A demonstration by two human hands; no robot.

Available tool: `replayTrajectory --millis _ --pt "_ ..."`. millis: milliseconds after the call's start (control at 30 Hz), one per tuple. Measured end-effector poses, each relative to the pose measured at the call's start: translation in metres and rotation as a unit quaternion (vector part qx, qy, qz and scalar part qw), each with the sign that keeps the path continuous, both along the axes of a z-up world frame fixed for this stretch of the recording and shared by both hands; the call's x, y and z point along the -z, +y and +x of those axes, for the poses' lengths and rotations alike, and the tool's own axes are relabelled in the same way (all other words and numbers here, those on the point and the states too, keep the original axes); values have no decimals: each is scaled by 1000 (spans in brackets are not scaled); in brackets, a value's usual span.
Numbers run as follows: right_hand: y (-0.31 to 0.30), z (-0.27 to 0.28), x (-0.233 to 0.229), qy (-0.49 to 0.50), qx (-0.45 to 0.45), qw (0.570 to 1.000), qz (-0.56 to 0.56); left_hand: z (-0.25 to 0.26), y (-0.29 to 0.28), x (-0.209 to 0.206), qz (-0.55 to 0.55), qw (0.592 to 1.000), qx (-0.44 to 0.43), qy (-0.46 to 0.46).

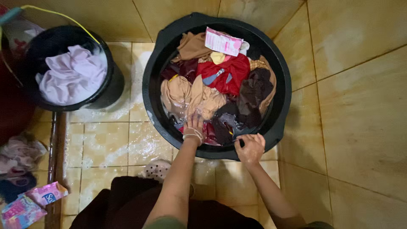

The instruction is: The person hand-washes a pink garment on a tiled floor, scrubbing it with soap and rinsing it in a bucket. They then retrieve a black shirt from a bucket of soaking clothes and scrub it on the floor as well.

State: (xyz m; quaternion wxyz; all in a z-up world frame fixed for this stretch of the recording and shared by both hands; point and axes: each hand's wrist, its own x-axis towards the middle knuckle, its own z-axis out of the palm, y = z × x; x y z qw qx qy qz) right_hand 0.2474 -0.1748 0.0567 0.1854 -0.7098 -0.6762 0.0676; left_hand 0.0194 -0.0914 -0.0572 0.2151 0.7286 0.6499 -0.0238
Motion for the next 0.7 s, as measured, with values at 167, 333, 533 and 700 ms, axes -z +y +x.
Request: replayTrajectory --millis 167,333,533,700 --pt "6 -1 -3 -1 -10 1000 3 2 2 2 -57 995 35 76" --pt "6 -3 -5 -12 -6 1000 3 2 3 -3 -50 996 25 73" --pt "6 -3 -7 -22 -13 1000 7 3 0 -17 -74 995 24 65" --pt "5 -3 -7 -15 -24 999 27 5 -1 -16 -3 999 6 32"
